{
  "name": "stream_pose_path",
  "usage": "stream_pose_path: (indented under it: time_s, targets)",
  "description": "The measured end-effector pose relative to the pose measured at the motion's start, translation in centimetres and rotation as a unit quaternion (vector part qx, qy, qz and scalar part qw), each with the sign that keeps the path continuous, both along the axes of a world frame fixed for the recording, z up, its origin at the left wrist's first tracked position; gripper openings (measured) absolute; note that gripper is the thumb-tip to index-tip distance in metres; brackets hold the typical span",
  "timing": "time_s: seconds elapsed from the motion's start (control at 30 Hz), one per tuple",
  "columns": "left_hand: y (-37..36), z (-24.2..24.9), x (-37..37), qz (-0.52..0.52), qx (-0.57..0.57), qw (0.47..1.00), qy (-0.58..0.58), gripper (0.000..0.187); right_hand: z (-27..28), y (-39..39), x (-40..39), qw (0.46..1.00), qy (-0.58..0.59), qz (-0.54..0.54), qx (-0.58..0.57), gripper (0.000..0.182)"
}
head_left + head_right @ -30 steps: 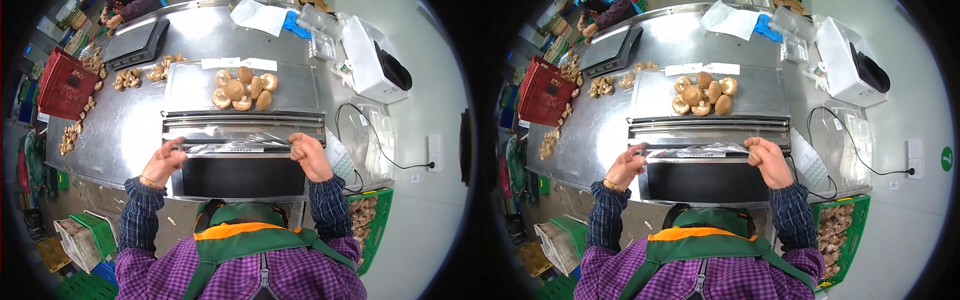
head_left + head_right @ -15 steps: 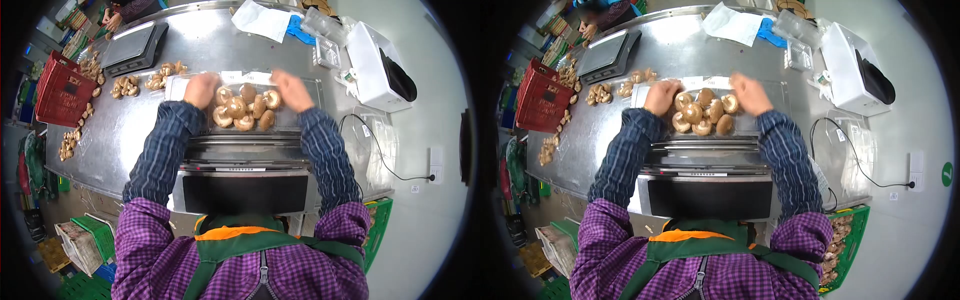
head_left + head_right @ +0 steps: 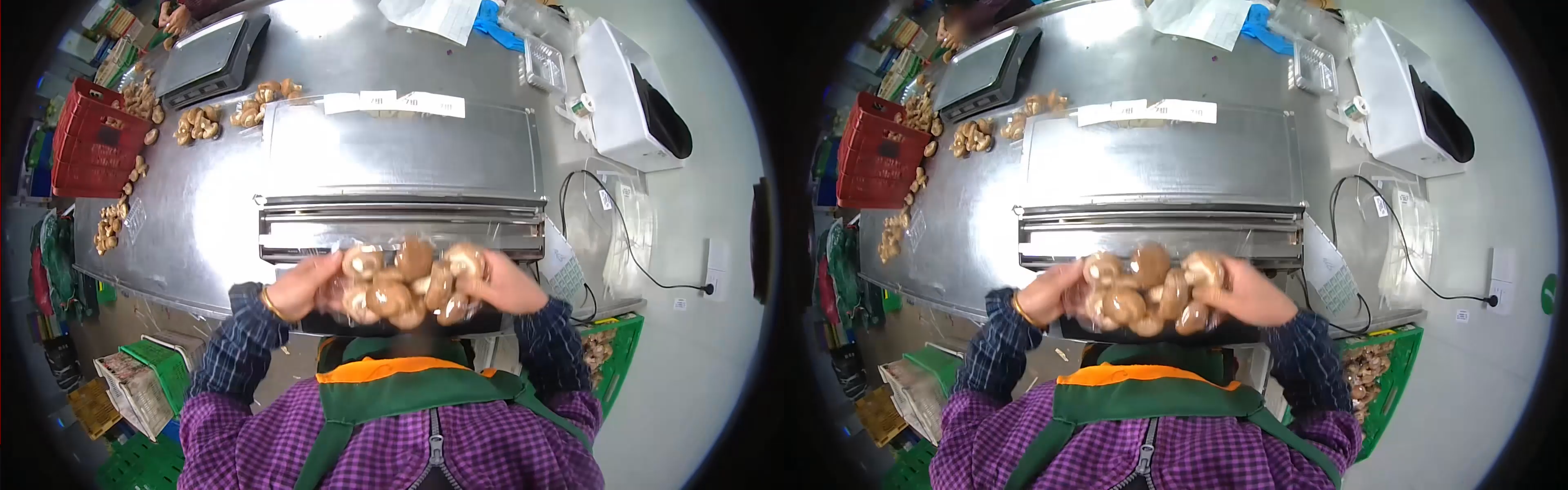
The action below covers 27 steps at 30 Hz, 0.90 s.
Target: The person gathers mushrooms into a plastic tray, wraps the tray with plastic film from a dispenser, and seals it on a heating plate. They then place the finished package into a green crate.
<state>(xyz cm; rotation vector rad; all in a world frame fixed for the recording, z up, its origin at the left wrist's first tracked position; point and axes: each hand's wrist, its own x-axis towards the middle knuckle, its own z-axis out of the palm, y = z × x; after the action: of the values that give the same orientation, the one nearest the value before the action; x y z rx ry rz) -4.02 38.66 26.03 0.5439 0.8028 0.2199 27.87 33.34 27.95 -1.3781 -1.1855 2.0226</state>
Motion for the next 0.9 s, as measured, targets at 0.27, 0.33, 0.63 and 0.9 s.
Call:
stream_pose_path:
  time_s: [0.27, 0.33, 0.63, 0.9]
  targets:
    - [-3.9, -6.1, 0.1, -0.024, -0.050, 0.996, 0.072, 0.051, -5.1, -5.5, -1.1, 0.996, 0.042, -0.048, -0.060, 0.041]
    - [-6.7, -6.1, -0.3, -0.009, -0.082, 0.990, 0.114, 0.050, -5.5, -7.7, -1.4, 0.996, -0.001, -0.024, -0.090, 0.036]
    - [-14.1, -8.0, -2.5, 0.234, 0.279, 0.871, 0.331, 0.031, -8.9, -13.2, -4.8, 0.900, -0.249, -0.336, 0.125, 0.025]
    - [-19.5, -14.4, -7.3, 0.053, 0.213, 0.915, 0.337, 0.031, -12.1, -20.4, -2.1, 0.934, -0.304, -0.176, 0.069, 0.019]
